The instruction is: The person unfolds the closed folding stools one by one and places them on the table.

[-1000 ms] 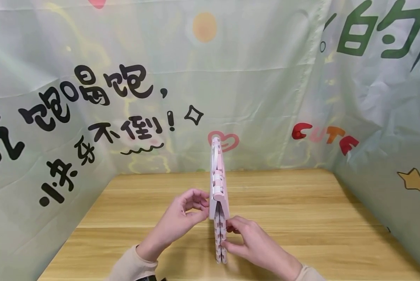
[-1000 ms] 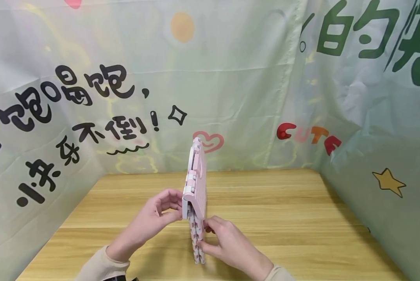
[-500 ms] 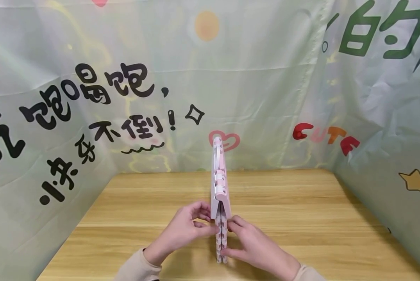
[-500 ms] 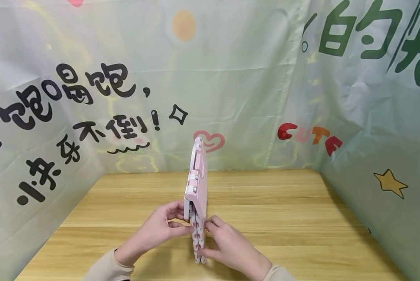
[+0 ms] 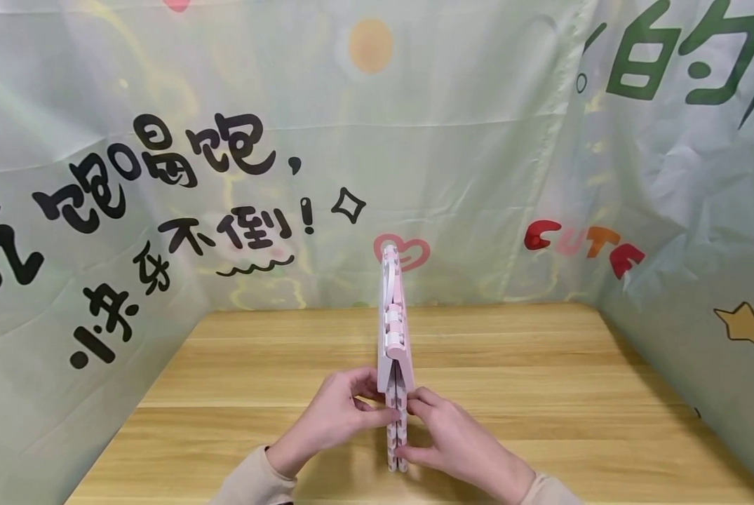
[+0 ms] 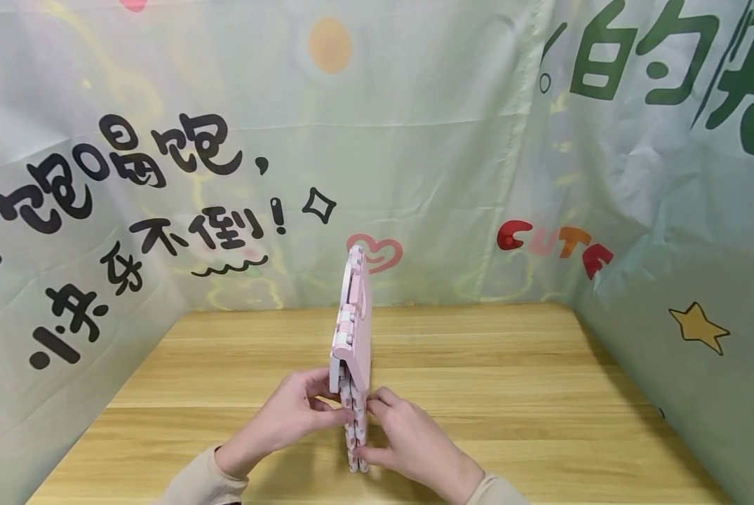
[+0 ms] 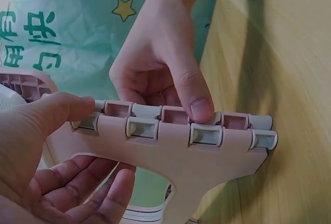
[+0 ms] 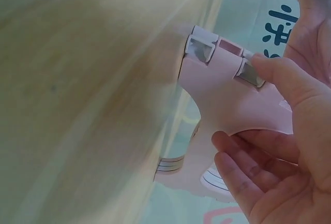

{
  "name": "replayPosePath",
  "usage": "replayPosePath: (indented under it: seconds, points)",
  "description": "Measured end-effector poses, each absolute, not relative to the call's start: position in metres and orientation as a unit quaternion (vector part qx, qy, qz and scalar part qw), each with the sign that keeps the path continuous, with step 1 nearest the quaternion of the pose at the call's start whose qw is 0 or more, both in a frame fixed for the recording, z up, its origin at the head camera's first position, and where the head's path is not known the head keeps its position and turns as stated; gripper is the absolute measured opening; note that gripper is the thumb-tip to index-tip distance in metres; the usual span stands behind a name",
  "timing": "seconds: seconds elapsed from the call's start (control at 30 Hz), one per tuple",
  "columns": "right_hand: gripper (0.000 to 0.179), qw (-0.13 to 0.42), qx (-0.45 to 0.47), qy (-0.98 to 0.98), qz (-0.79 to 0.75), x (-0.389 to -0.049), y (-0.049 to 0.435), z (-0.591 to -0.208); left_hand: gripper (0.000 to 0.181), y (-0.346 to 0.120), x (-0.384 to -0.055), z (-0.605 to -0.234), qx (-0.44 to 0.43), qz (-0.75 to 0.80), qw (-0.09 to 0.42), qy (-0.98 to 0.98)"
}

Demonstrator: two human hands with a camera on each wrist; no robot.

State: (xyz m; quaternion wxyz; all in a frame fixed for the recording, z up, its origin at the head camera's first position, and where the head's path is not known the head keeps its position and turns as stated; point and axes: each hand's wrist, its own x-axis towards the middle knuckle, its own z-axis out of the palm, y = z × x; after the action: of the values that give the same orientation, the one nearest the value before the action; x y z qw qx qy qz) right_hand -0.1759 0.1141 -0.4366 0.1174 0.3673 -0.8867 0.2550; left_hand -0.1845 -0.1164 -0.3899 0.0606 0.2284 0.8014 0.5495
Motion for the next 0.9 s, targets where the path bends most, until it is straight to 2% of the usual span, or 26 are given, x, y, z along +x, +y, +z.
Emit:
replayPosePath:
  seconds: [0.9]
  points:
    - [0.049, 0.157, 0.371, -0.882, 0.246, -0.177, 0.130, -0.439, 0.042, -0.123, -0.183, -0.392, 0.226, 0.519, 0.040, 0.824]
